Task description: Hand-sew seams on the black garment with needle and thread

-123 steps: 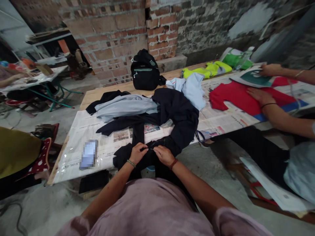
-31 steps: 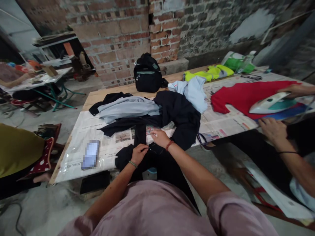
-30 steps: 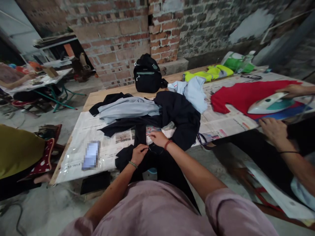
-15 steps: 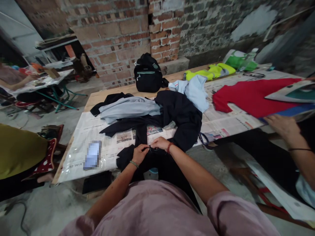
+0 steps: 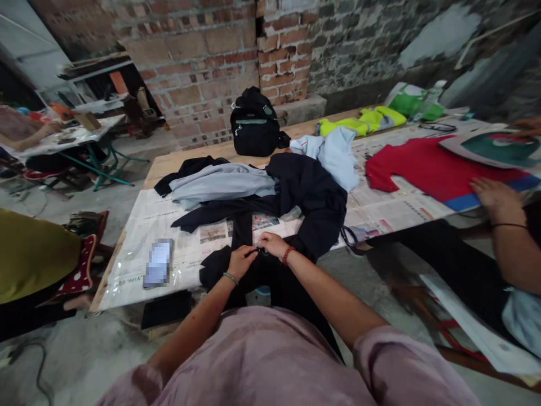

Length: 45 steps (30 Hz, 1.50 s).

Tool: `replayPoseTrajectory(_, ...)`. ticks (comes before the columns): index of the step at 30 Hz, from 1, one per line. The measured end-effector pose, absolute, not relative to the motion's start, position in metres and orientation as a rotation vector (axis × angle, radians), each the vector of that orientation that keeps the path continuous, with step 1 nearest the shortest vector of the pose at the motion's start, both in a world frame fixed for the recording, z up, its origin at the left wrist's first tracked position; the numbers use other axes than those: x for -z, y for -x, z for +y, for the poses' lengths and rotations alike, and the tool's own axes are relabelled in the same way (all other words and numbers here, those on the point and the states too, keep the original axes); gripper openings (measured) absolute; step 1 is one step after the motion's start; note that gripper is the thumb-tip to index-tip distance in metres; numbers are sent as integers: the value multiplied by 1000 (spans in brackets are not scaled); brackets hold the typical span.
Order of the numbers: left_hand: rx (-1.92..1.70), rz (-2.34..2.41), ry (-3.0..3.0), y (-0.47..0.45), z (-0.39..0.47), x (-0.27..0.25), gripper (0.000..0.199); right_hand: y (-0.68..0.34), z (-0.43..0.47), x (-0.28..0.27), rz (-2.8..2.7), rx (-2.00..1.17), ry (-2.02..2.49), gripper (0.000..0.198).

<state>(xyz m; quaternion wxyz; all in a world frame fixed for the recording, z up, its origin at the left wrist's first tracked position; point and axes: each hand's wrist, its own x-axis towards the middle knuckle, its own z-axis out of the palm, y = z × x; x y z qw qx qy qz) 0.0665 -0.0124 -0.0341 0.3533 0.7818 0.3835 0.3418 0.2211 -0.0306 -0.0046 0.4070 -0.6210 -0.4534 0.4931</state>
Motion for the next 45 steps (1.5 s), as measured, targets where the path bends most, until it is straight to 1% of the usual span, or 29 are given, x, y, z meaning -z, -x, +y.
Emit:
replayPoseTrajectory(8, -858, 956, -2047, -65, -11, 32, 14, -211, -25, 9, -798, -1341, 1468, 11)
replayPoseTrajectory(14, -861, 929, -2050, -63, -12, 31, 13, -228, -19, 1, -680, -1395, 1433, 12)
replayPoseTrajectory(18, -850, 925, -2051, -63, -12, 30, 12, -231, -24, -12, -616, -1510, 1293, 13)
replayPoseTrajectory(22, -842, 922, -2045, -63, -12, 29, 12, -213, -25, -26, -628, -1515, 1114, 13)
replayPoseTrajectory(24, -836, 932, -2043, -63, -12, 28, 13, -203, -26, -31, -795, -1443, 1053, 12)
replayPoseTrajectory(26, -824, 937, -2040, -63, -12, 28, 13, -198, -27, -35, -1134, -1285, 1085, 7)
replayPoseTrajectory(28, -818, 929, -2031, -62, -11, 28, 14, -203, -30, -37, -1608, -1041, 1153, 7)
replayPoseTrajectory(30, -820, 929, -2031, -62, -11, 29, 15, -216, -32, -38, -2060, -755, 1181, 11)
replayPoseTrajectory(32, -816, 945, -2044, -62, -11, 29, 14, -236, -33, -39, -2329, -515, 1204, 18)
replayPoseTrajectory(34, -807, 965, -2060, -62, -11, 29, 13, -257, -33, -40, -2418, -370, 1281, 23)
replayPoseTrajectory(36, -802, 972, -2064, -63, -12, 28, 12, -278, -30, -39, -2402, -302, 1385, 25)
replayPoseTrajectory(42, -813, 971, -2054, -63, -13, 26, 12, -326, -23, -35, -2219, -265, 1618, 25)
replayPoseTrajectory(45, -807, 978, -2061, -63, -13, 25, 12, -338, -21, -34, -2090, -194, 1673, 26)
